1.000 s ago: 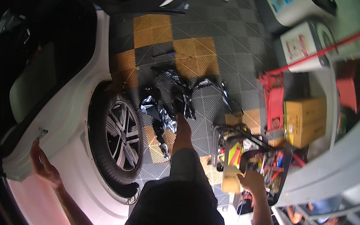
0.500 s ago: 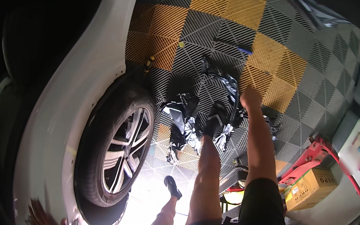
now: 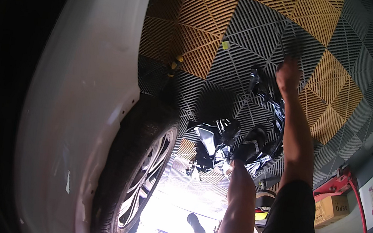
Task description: The person uses a screwdriver to remove fasteners from the front bumper and wheel arch area of a white car. They work on both the upper and lower sections of the bumper, occasionally moving around the vehicle to access different fasteners.
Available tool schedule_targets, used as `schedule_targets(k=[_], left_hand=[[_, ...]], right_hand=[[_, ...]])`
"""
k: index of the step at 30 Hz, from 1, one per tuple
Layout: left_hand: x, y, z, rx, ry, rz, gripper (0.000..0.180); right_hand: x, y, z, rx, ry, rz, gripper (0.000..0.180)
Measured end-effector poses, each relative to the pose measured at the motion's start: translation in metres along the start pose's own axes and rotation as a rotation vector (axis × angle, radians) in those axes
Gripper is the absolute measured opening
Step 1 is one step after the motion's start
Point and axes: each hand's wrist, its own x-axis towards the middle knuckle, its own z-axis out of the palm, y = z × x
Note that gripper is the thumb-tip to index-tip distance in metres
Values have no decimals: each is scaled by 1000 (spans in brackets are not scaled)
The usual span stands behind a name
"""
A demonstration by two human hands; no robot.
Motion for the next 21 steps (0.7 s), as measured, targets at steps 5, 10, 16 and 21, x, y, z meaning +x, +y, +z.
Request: schedule_targets(k=[5, 10, 16, 21], left_hand=[[4, -5, 2, -7, -51, -10, 87], [8, -14, 4, -26, -37, -7, 87], [-23, -31, 1, -86, -17, -30, 87], [-88, -44, 0, -176, 8, -102, 88]], right_hand=[[-61, -214, -13, 684, -116, -509, 36], [-55, -350, 12, 322, -116, -815, 41], [-68, -262, -13, 175, -275, -503, 14], [-192, -122, -144, 215, -758, -42, 33]])
